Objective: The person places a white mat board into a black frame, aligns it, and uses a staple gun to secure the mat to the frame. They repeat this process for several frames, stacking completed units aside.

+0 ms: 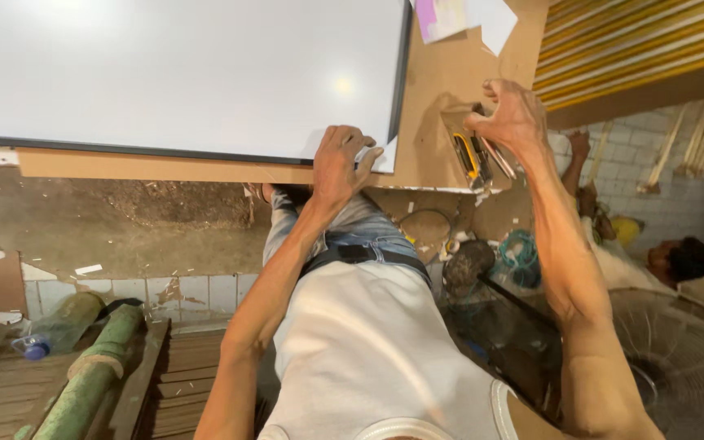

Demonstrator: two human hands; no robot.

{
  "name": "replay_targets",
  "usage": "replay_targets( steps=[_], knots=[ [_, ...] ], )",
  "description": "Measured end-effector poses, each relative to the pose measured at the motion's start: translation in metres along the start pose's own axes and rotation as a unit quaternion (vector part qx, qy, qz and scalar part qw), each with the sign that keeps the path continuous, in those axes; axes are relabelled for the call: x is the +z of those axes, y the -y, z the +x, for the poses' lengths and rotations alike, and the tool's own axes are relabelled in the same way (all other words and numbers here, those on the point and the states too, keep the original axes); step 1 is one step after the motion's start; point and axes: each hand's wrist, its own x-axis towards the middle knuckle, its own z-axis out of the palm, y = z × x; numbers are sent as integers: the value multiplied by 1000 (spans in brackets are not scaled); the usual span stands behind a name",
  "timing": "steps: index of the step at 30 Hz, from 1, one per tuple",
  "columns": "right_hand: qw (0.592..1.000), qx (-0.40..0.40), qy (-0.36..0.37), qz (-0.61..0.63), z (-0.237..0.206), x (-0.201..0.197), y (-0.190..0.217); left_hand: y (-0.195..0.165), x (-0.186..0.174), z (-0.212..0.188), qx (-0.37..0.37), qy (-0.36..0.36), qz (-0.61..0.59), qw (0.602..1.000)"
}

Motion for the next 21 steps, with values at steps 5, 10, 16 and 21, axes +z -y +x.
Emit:
replay_targets(
  steps=[5,10,16,21],
  knots=[
    [977,-181,-34,109,78,-2,102,13,-88,-38,-71,-207,67,974],
    [929,-350,-65,100,200,41,255,64,-177,-64,-282,-356,101,885],
    [935,-349,-32,55,272,70,429,98,-210,-57,-415,-336,59,844],
    [932,-342,-109,56,275,82,459,108,-215,-65,-408,-383,-139,817]
  ],
)
